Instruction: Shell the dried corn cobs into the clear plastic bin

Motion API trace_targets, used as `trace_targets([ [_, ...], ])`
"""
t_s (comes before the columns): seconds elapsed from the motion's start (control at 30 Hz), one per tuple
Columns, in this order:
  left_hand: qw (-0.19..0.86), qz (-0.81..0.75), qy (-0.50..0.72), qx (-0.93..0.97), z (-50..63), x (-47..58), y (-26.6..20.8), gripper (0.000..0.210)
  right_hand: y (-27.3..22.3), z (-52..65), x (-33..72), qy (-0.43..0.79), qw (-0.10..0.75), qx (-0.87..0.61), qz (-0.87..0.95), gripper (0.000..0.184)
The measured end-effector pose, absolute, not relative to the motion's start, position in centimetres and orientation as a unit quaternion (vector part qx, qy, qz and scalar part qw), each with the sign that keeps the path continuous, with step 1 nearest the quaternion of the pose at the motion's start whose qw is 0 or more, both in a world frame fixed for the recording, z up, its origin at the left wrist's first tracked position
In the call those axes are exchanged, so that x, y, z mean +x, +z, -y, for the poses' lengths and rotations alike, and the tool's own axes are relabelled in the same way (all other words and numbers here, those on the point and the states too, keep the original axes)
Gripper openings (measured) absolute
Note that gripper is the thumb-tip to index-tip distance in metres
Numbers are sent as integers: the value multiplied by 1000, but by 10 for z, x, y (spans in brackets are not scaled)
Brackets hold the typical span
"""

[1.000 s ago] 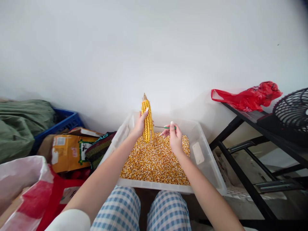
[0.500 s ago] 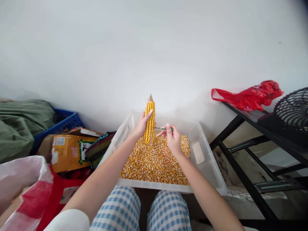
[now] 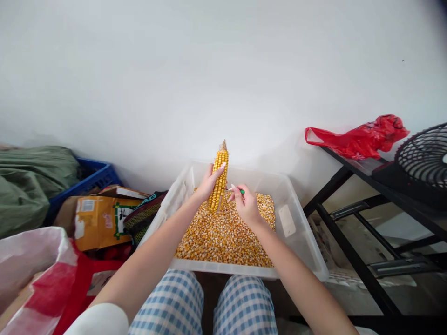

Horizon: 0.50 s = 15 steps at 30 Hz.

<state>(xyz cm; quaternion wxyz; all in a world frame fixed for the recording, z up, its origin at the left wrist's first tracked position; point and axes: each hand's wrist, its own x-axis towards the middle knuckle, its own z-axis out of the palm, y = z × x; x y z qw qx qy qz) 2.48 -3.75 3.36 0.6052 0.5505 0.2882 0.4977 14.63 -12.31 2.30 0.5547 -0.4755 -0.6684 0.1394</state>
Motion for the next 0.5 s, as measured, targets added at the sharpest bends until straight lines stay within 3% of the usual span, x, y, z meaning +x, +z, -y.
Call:
trace_targets([
  [0.5,544,-286,534,580,51,25,47,37,24,116,134,357,712,-431,423,37],
])
